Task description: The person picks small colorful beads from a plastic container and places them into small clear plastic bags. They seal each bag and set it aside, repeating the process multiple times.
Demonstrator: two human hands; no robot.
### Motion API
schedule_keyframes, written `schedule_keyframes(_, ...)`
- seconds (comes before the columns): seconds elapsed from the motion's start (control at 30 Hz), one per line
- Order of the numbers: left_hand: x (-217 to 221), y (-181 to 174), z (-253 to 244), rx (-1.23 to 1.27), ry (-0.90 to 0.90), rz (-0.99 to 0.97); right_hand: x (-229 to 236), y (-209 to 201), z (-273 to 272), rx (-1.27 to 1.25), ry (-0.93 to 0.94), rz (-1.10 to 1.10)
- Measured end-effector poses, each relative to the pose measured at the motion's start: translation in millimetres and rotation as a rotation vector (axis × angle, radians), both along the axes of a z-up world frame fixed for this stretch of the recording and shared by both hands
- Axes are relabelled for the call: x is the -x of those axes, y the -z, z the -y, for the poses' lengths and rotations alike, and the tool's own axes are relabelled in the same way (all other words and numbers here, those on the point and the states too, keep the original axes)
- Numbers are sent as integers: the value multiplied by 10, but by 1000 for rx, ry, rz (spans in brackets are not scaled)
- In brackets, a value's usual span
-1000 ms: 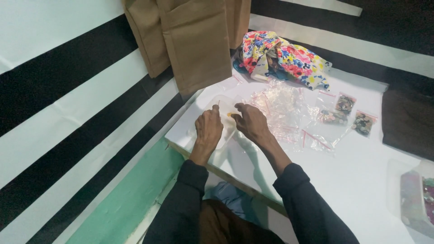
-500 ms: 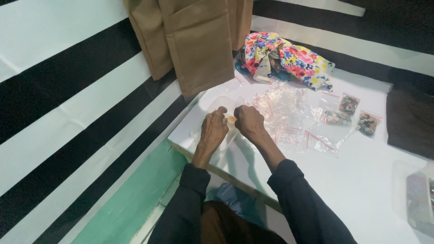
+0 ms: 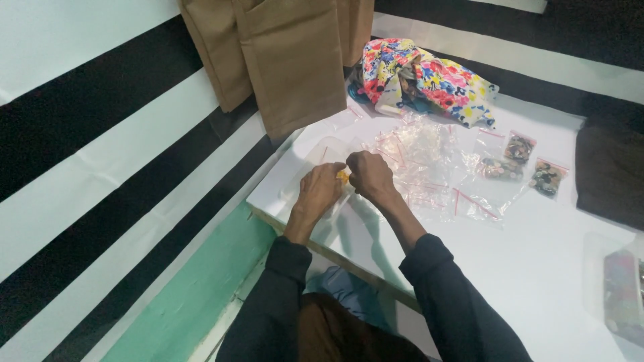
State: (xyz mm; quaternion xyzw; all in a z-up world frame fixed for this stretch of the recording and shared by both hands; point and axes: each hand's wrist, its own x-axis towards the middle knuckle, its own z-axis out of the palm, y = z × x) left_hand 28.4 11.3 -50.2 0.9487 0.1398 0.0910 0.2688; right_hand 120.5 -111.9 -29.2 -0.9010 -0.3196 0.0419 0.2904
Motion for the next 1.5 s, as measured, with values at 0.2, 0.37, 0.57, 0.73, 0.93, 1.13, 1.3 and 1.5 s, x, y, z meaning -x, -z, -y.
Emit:
schedule_keyframes(0.2,42,-71,118,-331,36,-132,230,-204,86,-45,-18,95)
schedule_keyframes(0.37,-7,-4,159,-382,39,-134,261,-187,105,-41,5,97)
schedule_keyframes(0.57,172,-310,266,-446,27,-102,224,-102,93,-59,-4,99)
schedule_keyframes(0.73,35,-77,174,-388,58,-112,189,-70,102,-47,-19,117)
schedule_keyframes(0.93,130,-256,146,-90,151,-149,-130,213,53,-3,-55,99)
schedule_keyframes(1.13,133,-325,79,47,46,-15,58,-244,52,128,-115,122)
schedule_keyframes(1.3,-43,-52,-59,-82,88,-75,-209,-41,-130,344,-201,-34)
schedule_keyframes(1.5,-352,273,-119,-176,27,-177,376,-492,-17,495,-180,118)
